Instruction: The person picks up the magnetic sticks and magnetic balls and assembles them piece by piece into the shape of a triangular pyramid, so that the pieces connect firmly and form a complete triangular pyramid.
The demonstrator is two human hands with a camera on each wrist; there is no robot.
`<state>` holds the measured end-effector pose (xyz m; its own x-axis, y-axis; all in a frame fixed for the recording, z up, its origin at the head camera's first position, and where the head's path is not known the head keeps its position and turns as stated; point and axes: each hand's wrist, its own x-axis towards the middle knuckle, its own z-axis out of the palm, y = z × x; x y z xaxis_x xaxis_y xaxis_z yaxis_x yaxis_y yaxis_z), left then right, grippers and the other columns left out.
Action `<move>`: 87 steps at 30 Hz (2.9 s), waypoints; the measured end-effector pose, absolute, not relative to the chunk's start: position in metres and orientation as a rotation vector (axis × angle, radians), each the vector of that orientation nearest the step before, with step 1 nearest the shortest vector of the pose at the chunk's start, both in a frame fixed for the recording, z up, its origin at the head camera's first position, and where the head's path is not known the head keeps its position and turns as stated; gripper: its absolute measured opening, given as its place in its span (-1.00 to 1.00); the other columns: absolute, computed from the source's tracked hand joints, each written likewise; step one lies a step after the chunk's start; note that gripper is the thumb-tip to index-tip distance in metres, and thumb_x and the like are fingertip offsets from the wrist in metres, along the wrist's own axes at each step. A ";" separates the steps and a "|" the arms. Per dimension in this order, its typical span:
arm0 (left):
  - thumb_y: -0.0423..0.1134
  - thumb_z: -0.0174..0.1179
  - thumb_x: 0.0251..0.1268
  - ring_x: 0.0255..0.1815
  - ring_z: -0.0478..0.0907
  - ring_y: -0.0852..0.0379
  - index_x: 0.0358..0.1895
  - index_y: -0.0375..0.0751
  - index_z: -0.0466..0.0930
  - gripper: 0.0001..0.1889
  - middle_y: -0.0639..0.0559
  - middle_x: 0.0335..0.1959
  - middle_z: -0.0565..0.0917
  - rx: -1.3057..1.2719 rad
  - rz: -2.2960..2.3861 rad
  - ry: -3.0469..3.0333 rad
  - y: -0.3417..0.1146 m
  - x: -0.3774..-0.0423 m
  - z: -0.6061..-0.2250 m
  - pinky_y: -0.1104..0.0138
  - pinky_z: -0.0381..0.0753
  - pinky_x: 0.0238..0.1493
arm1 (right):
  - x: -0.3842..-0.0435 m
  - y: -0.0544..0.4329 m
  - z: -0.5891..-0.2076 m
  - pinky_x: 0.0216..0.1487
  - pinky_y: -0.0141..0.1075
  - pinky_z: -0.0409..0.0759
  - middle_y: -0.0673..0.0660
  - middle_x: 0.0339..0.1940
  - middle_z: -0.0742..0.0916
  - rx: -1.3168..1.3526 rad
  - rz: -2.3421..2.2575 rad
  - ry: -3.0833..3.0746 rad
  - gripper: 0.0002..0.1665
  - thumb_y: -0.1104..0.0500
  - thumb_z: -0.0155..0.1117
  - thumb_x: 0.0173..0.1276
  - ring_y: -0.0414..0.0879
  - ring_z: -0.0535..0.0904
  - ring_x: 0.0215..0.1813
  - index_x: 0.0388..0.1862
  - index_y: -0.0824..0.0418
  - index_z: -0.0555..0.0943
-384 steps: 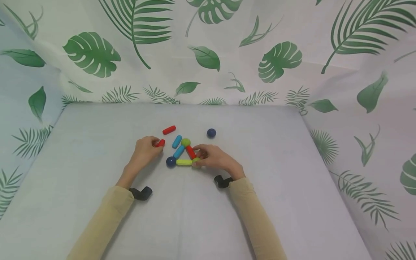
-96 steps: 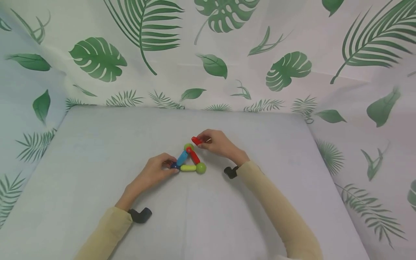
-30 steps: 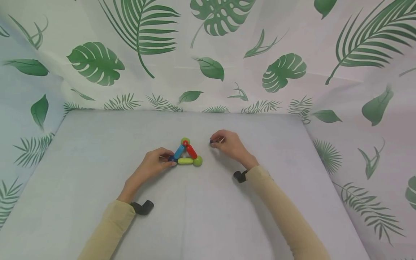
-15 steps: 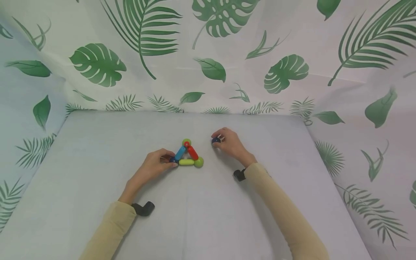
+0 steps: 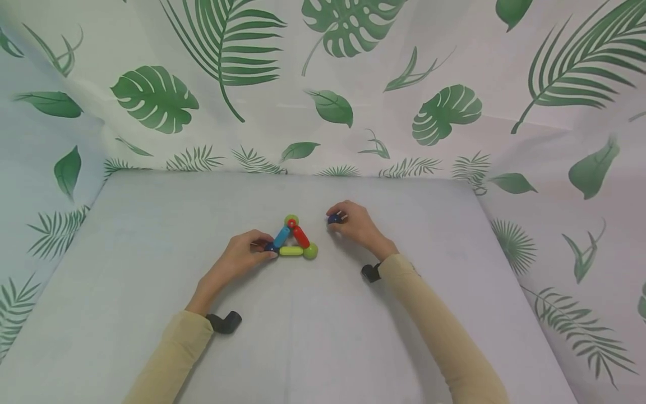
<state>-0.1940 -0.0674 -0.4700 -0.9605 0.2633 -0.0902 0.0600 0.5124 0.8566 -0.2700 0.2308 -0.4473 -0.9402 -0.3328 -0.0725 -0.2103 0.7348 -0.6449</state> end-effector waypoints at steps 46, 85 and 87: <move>-0.28 0.44 0.28 0.00 0.71 -0.01 0.12 -0.29 0.65 -0.62 -0.14 0.00 0.74 0.278 1.422 2.563 -0.066 -0.194 -0.473 0.13 0.69 0.13 | -0.236 0.171 -0.408 0.23 -0.06 0.67 0.16 0.18 0.73 -0.927 -1.214 2.540 -0.52 0.29 0.44 0.36 0.04 0.69 0.14 0.24 0.31 0.62; -0.30 0.40 0.31 0.00 0.66 -0.02 0.16 -0.32 0.62 -0.61 -0.16 -0.01 0.72 0.282 1.299 2.643 -0.064 -0.221 -0.466 0.13 0.67 0.10 | -0.245 0.202 -0.451 0.24 -0.08 0.67 0.21 0.07 0.75 -0.620 -1.113 2.522 -0.65 0.24 0.45 0.36 0.07 0.68 0.13 0.09 0.28 0.67; -0.29 0.41 0.31 0.01 0.66 -0.03 0.16 -0.32 0.62 -0.60 -0.16 0.00 0.71 0.288 1.293 2.645 -0.064 -0.222 -0.465 0.13 0.67 0.12 | -0.246 0.202 -0.450 0.23 -0.10 0.67 0.19 0.07 0.75 -0.607 -1.112 2.523 -0.65 0.23 0.46 0.35 0.06 0.68 0.13 0.09 0.26 0.68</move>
